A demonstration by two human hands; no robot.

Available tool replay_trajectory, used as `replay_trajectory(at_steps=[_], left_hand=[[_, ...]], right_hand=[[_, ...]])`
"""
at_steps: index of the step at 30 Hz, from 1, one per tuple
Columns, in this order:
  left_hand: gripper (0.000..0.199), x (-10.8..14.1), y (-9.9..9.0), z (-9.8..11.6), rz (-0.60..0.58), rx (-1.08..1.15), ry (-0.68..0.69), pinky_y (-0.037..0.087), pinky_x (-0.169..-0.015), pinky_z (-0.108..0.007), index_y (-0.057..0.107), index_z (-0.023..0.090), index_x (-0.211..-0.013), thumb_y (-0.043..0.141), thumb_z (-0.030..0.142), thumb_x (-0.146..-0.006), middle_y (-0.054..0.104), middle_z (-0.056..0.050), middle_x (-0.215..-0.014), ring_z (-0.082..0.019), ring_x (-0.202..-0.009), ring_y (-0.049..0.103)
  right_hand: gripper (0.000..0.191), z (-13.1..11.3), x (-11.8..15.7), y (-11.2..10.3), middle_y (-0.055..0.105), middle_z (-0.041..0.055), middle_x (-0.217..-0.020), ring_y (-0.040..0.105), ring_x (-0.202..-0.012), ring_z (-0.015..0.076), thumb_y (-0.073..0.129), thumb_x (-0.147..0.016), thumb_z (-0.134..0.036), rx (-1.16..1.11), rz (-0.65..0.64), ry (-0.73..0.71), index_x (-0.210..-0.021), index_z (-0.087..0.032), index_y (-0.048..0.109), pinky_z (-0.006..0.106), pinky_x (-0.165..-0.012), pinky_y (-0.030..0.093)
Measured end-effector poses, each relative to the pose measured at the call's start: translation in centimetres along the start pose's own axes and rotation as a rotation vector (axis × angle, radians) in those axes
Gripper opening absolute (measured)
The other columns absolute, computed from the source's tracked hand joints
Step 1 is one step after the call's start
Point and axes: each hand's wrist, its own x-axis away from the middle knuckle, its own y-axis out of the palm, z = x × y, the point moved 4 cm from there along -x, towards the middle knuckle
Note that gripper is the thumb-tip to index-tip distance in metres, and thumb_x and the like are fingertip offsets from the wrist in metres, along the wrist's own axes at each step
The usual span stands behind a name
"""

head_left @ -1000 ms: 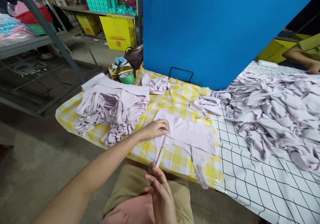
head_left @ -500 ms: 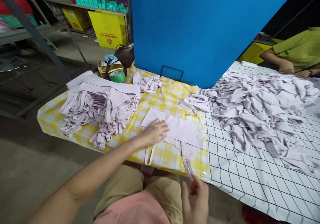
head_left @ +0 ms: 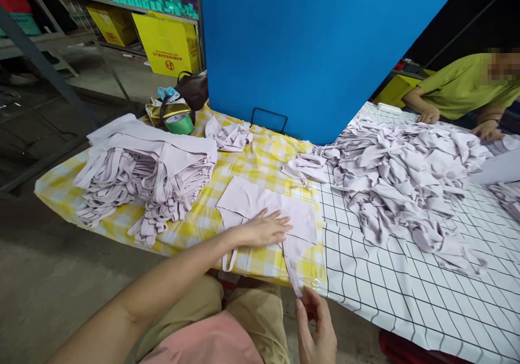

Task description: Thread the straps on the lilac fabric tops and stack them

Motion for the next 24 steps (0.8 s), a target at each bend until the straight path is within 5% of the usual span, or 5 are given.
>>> replay_trajectory(at_steps=[6,10,14,20,24], left_hand=[[0.049,2.6,-5.7,-5.7,0.305,-0.043,-0.39,0.008,-0.111,-0.044,0.027,0.023,-0.139,0.031,0.027,-0.091,0.024,-0.002,-0.147,-0.018,-0.137,0.014],[0.051,4.5,-5.8,-8.3,0.346,-0.18,-0.503,0.01,-0.111,-0.043,0.031,0.016,-0.137,0.038,0.029,-0.089,0.019,-0.007,-0.148,-0.023,-0.137,0.012],[0.052,5.0,-5.9,-9.8,0.454,-0.208,-0.575,0.018,-0.111,-0.039,0.034,0.014,-0.134,0.047,0.026,-0.085,0.03,-0.01,-0.144,-0.022,-0.135,0.022],[0.036,4.3,-7.6,-10.0,0.571,-0.222,-0.758,0.037,-0.097,-0.036,0.052,0.013,-0.112,0.057,0.026,-0.079,0.051,-0.014,-0.121,-0.026,-0.117,0.043],[0.035,3.8,-8.6,-10.1,0.513,-0.1,-0.898,0.041,-0.088,-0.039,0.056,0.007,-0.101,0.061,0.029,-0.075,0.053,-0.022,-0.114,-0.032,-0.11,0.048]], right_hand=[[0.043,-1.6,-6.1,-0.8,0.055,0.0129,-0.109,0.052,-0.1,0.0255,0.035,-0.087,-0.047,0.244,0.038,-0.16,-0.111,-0.017,0.055,0.037,-0.08,0.043],[0.052,-2.7,-11.7,2.2,0.044,0.0129,-0.134,0.036,-0.124,0.0287,0.022,-0.09,-0.045,0.497,-0.102,-0.348,-0.126,-0.017,0.048,0.046,-0.095,0.032],[0.05,-2.8,-14.9,4.4,0.048,0.0095,-0.133,0.036,-0.125,0.027,0.022,-0.09,-0.041,0.664,-0.229,-0.445,-0.122,-0.017,0.053,0.047,-0.1,0.025],[0.039,-3.2,-18.5,2.2,0.063,0.015,-0.097,0.054,-0.095,0.0275,0.033,-0.084,-0.034,0.669,-0.097,-0.162,-0.105,-0.012,0.058,0.037,-0.077,0.039],[0.026,-2.9,-21.1,2.0,0.063,0.0124,-0.077,0.057,-0.075,0.0265,0.045,-0.076,-0.041,0.645,-0.135,0.039,-0.079,-0.018,0.057,0.034,-0.061,0.039]])
